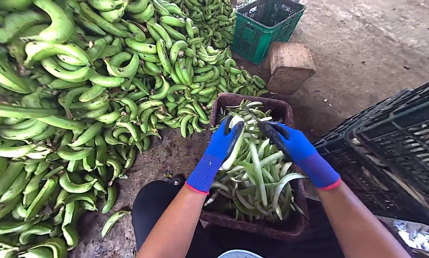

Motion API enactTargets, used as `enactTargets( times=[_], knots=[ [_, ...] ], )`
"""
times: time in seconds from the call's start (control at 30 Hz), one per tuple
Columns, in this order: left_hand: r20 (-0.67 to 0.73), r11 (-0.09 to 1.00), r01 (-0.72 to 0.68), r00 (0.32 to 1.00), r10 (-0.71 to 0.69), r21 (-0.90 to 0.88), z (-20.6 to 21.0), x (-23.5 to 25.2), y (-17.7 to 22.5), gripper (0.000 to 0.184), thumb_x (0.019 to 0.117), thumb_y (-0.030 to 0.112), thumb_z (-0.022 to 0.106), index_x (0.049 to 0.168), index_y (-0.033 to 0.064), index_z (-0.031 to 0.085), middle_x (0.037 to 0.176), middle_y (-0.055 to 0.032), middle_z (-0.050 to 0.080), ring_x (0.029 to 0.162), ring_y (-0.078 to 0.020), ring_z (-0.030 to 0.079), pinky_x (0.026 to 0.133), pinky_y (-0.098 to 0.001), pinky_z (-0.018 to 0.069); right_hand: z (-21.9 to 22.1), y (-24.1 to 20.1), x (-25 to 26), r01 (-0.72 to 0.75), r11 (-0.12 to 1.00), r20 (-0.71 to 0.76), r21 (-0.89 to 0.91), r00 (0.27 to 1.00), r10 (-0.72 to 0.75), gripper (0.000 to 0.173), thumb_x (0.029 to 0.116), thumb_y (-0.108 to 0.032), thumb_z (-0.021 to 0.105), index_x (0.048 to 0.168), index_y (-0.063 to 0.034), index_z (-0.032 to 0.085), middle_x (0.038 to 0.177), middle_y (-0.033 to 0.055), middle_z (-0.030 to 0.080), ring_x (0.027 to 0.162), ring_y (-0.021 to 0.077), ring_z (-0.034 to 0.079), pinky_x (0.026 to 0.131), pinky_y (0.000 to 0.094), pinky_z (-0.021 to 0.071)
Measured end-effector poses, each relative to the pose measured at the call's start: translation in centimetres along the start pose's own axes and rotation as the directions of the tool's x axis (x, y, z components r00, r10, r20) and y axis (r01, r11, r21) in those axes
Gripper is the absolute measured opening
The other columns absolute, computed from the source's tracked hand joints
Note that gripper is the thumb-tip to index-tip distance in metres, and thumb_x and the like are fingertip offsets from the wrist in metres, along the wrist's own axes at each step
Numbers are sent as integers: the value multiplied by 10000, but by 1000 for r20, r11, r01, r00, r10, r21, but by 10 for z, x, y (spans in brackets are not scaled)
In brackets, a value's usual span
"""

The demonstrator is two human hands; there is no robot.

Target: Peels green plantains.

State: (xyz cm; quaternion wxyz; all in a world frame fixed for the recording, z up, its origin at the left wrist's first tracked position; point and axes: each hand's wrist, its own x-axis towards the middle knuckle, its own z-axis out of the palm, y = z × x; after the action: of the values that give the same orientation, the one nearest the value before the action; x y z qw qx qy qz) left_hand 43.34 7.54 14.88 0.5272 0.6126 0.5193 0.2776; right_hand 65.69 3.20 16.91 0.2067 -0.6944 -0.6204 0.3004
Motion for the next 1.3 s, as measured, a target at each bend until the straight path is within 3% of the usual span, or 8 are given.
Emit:
enactTargets(
  times=[0.17, 0.3, 0.53, 0.63, 0.77, 0.93, 1.2, 1.3],
  knots=[
    [20, 842, 88, 996, -91, -532, -20, -8, -10, 406, 1096, 416, 370, 1225, 114, 610, 932, -24, 652, 755, -83, 621, 681, -255, 538, 19, 4, -23, 538, 761, -35, -364, 808, -588, 579, 876, -505, 656, 1326, -142, 695, 1082, 196, 719, 961, 407, 701, 783, 601, 559],
    [112, 568, 151, 988, -102, -809, -27, -4, 0, 384, 1075, 463, 357, 1067, 162, 595, 764, -11, 619, 595, -98, 615, 523, -235, 539, 17, 6, -27, 644, 604, -107, -470, 638, -763, 538, 884, -585, 598, 1100, -130, 784, 983, 180, 727, 887, 380, 703, 720, 527, 564],
    [64, 919, -91, 990, 125, -383, -4, -24, -3, 418, 1107, 347, 341, 1441, 159, 507, 1138, -22, 656, 941, -63, 628, 835, -269, 540, 7, -15, -21, 129, 981, -77, -144, 987, -141, 423, 1030, -261, 599, 1445, -180, 594, 1185, 182, 701, 1026, 369, 693, 875, 620, 537],
    [113, 879, -46, 987, 113, -474, -6, -18, -4, 420, 1106, 339, 310, 1414, 180, 546, 941, -24, 673, 738, -88, 625, 680, -251, 541, 1, -5, -1, -199, 980, 80, 8, 977, 198, 438, 1111, -415, 381, 1387, -153, 598, 992, 153, 697, 793, 269, 658, 745, 484, 536],
    [5, 717, -5, 1000, 13, -697, -20, -8, -5, 357, 1084, 384, 347, 1128, 164, 626, 785, -1, 637, 625, -77, 603, 556, -226, 524, -4, 10, -15, 80, 996, 24, -46, 997, -79, 412, 1060, -332, 540, 1433, -166, 597, 1209, 155, 708, 1065, 310, 692, 949, 579, 519],
    [-40, 688, -37, 999, 12, -725, -25, -7, -3, 387, 1085, 479, 356, 1175, 205, 614, 850, 19, 660, 665, -56, 630, 572, -207, 542, 7, 17, -28, 619, 745, 16, -250, 772, -636, 563, 914, -549, 580, 1294, -156, 717, 1076, 161, 726, 951, 351, 707, 780, 557, 571],
    [8, 901, -134, 988, 151, -412, -14, -26, 5, 393, 1104, 357, 365, 1424, 229, 555, 1057, 0, 691, 812, -55, 647, 715, -234, 558, -24, 17, 0, 133, 991, -228, -31, 964, -137, 404, 1083, -259, 498, 1460, -125, 558, 1316, 199, 649, 1164, 356, 650, 993, 607, 494],
    [-117, 949, -141, 987, 111, -283, -8, -18, 7, 467, 1101, 431, 333, 1511, 263, 480, 1316, -28, 643, 1055, -116, 644, 898, -357, 538, -19, 17, -2, 84, 969, -278, 234, 960, -16, 479, 1027, -372, 577, 1441, -138, 524, 1052, 114, 668, 793, 184, 626, 694, 420, 541]
  ],
)
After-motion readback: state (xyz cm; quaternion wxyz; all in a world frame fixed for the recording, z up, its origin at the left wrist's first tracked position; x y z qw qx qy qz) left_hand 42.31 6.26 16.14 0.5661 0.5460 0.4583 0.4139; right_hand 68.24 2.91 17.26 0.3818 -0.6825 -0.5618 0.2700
